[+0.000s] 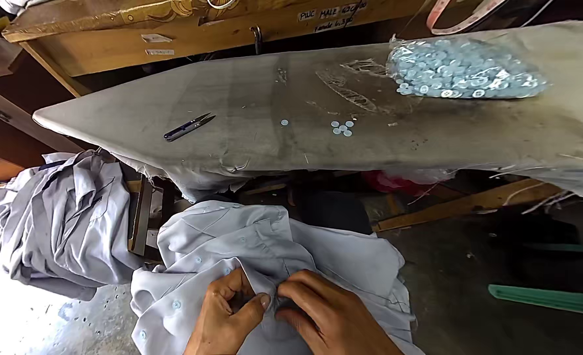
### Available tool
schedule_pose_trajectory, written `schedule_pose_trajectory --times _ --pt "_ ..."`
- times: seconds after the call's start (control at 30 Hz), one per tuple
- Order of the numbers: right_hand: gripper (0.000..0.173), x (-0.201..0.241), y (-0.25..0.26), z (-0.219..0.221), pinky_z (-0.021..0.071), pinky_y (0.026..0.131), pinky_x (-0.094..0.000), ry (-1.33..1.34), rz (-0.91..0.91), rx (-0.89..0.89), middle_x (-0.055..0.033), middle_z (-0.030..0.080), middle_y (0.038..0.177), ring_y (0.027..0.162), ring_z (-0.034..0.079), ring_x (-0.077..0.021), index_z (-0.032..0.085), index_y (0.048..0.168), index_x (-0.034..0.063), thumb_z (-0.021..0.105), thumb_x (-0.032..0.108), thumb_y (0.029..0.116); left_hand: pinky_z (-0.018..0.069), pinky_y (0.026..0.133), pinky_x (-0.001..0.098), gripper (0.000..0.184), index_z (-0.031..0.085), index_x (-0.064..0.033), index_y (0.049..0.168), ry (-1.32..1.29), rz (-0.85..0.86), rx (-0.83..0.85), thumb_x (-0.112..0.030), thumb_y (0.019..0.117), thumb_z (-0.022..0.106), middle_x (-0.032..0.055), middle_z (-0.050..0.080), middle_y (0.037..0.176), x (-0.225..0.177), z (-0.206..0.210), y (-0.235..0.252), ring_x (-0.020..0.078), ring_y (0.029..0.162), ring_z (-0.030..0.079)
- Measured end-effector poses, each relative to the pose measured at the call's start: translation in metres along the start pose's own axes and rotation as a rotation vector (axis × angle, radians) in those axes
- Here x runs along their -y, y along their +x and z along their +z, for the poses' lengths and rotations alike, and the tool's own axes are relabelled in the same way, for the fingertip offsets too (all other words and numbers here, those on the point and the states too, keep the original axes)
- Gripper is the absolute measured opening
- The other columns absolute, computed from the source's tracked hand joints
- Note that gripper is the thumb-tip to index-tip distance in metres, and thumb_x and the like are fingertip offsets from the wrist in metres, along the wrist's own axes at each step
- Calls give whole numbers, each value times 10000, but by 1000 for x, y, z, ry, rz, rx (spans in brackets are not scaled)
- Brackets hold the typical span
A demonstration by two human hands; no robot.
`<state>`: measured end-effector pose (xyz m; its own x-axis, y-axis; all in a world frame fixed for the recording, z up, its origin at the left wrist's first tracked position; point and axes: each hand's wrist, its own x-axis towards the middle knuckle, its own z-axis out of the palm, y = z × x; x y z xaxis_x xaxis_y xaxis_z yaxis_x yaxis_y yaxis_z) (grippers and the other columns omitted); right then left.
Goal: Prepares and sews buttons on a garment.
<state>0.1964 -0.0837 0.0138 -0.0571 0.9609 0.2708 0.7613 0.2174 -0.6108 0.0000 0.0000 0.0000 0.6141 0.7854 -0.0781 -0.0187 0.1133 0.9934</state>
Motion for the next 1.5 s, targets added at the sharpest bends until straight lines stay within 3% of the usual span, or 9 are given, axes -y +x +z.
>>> schedule_pose_trajectory --times 0.23,0.37,0.43,0.57,0.7,0.83,0.93,1.07,1.5 --pt "152 -6 11 1 519 618 -204 438 3 63 -58 647 743 667 628 -86 664 950 39 558 117 1026 494 561 197 60 624 -39 891 85 -31 17 -55 910 679 -32 624 697 -4 1 -2 21 593 576" --pt "174 -6 19 -12 548 666 -311 385 16 119 -134 667 801 724 658 -194 684 975 -8 555 94 1032 542 617 265 226 722 -9 892 568 120 214 -207 989 672 52 693 768 -48 -27 16 88 650 634" --pt "189 -8 20 -15 557 711 -330 304 18 77 -154 671 861 796 664 -224 706 977 -2 584 132 1033 578 635 269 225 758 -90 947 858 338 33 -290 982 661 -1 730 842 -81 -52 47 64 697 665" --pt "169 -18 20 -9 560 899 -273 307 -7 -35 -157 701 1040 1015 681 -186 709 978 9 613 139 1025 502 936 606 434 657 -42 1331 1368 427 -251 -314 993 668 210 638 1311 -133 -102 165 417 1151 619" --pt "181 -23 14 1 570 868 -225 363 -27 -112 -105 731 999 966 704 -119 682 1009 23 560 151 1051 526 806 624 266 722 22 1094 1584 451 -205 -153 1038 529 258 667 1042 -132 -114 223 474 995 659" --pt "214 -19 12 1 565 735 -182 421 -4 -142 -68 720 901 790 681 -66 674 1044 34 530 189 1072 536 592 372 248 661 -32 1110 1223 404 -95 -171 1083 459 80 647 840 -139 -79 161 182 671 622" --pt "200 -16 13 0 575 697 -173 452 7 -140 -58 714 858 746 684 -50 665 1049 35 530 181 1072 539 661 214 325 673 -79 1245 795 241 237 -298 1070 509 -20 684 928 -121 -58 94 20 745 616" --pt "182 -14 14 3 564 671 -163 444 -9 -154 -40 695 807 713 672 -41 647 1041 46 518 171 1070 546 733 221 297 739 -50 1144 830 342 322 -297 988 684 68 709 921 -91 -33 30 92 809 650" --pt "175 -6 21 6 543 614 -152 387 -43 -148 -15 664 755 651 644 -32 642 1019 65 511 171 1068 572 796 270 227 753 -44 1065 1020 350 168 -245 978 695 82 746 917 -63 -20 0 157 869 710"
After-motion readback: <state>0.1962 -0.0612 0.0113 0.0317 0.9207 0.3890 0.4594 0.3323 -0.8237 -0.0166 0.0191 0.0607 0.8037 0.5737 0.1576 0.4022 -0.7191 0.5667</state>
